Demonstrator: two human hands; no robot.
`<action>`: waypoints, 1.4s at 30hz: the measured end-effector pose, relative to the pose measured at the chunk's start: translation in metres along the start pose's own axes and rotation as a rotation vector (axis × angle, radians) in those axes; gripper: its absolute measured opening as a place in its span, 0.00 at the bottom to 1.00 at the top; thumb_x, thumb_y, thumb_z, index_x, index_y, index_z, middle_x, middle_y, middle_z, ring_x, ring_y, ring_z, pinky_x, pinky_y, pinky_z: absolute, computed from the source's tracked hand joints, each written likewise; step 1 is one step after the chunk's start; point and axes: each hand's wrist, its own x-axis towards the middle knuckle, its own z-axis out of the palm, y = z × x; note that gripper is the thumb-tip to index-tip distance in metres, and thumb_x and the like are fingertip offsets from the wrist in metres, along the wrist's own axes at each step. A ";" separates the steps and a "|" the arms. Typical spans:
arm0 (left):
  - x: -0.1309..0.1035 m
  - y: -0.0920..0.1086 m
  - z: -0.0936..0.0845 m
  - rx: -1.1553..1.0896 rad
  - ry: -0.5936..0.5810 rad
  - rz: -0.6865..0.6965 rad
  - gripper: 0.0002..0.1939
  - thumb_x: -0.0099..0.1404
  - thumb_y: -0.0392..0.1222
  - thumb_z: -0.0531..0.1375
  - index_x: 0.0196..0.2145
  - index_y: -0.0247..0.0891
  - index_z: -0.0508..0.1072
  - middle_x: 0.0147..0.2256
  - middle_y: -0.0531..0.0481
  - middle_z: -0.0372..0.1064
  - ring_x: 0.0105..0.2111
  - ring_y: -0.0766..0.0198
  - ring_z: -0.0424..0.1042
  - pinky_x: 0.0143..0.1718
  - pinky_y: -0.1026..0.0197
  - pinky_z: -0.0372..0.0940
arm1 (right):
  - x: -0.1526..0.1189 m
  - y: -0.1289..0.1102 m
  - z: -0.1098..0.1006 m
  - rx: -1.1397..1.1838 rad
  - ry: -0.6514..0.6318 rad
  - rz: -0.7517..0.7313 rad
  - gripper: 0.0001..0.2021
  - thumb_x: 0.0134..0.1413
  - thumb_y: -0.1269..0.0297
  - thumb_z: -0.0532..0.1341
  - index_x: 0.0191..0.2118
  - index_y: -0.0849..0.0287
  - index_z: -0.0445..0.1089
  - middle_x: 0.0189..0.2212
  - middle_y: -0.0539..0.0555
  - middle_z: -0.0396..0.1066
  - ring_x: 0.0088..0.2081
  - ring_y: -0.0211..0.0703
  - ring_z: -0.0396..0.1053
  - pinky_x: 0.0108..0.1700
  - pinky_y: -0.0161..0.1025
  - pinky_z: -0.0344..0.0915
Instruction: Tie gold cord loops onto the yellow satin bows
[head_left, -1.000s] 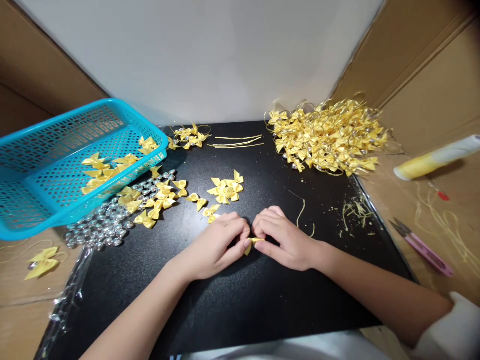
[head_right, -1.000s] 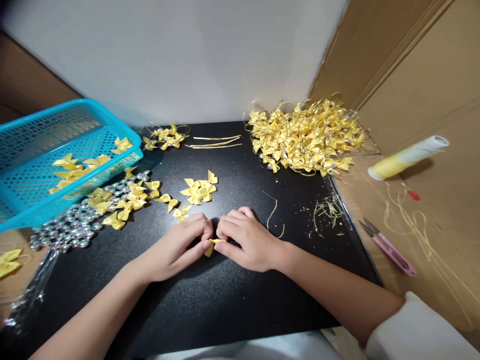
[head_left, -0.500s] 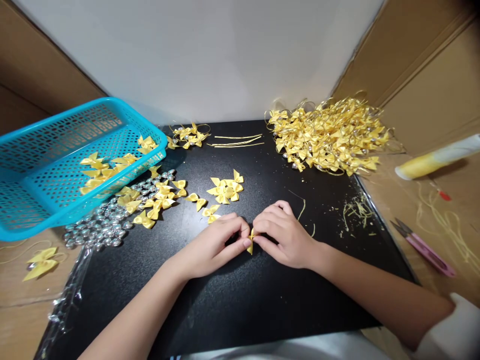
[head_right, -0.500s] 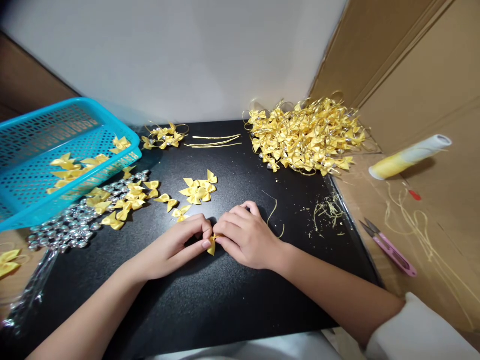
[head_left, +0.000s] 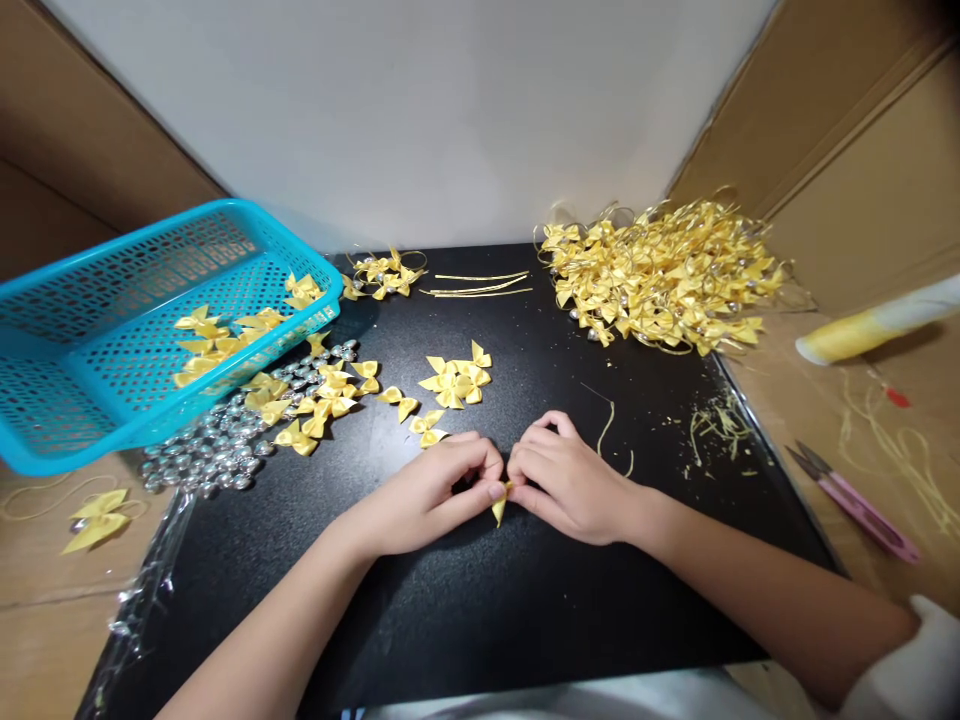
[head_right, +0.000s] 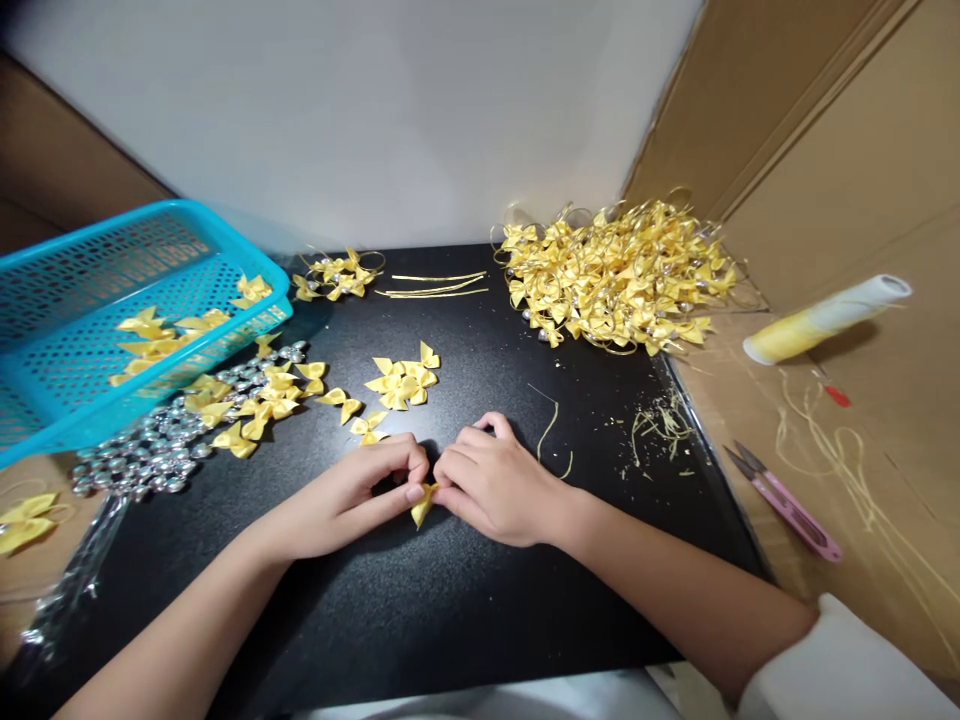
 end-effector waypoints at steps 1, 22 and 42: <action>0.000 0.000 0.000 -0.043 -0.022 -0.001 0.12 0.70 0.44 0.53 0.30 0.38 0.64 0.28 0.54 0.60 0.28 0.67 0.60 0.31 0.65 0.57 | 0.000 -0.001 -0.001 0.041 -0.024 -0.015 0.10 0.65 0.67 0.51 0.30 0.57 0.60 0.27 0.49 0.66 0.33 0.40 0.61 0.49 0.46 0.52; -0.021 -0.011 -0.050 0.795 0.929 -0.094 0.11 0.59 0.38 0.59 0.23 0.41 0.60 0.24 0.54 0.57 0.27 0.62 0.58 0.32 0.58 0.53 | -0.005 0.001 0.005 0.232 0.167 0.056 0.13 0.62 0.67 0.56 0.52 0.57 0.59 0.43 0.57 0.71 0.43 0.47 0.66 0.47 0.48 0.63; 0.000 -0.013 -0.002 0.491 0.222 0.348 0.10 0.67 0.31 0.56 0.38 0.40 0.77 0.36 0.45 0.72 0.36 0.62 0.71 0.37 0.62 0.64 | 0.000 -0.001 0.008 0.120 0.320 0.171 0.11 0.62 0.70 0.57 0.49 0.57 0.68 0.43 0.56 0.74 0.47 0.47 0.68 0.50 0.47 0.62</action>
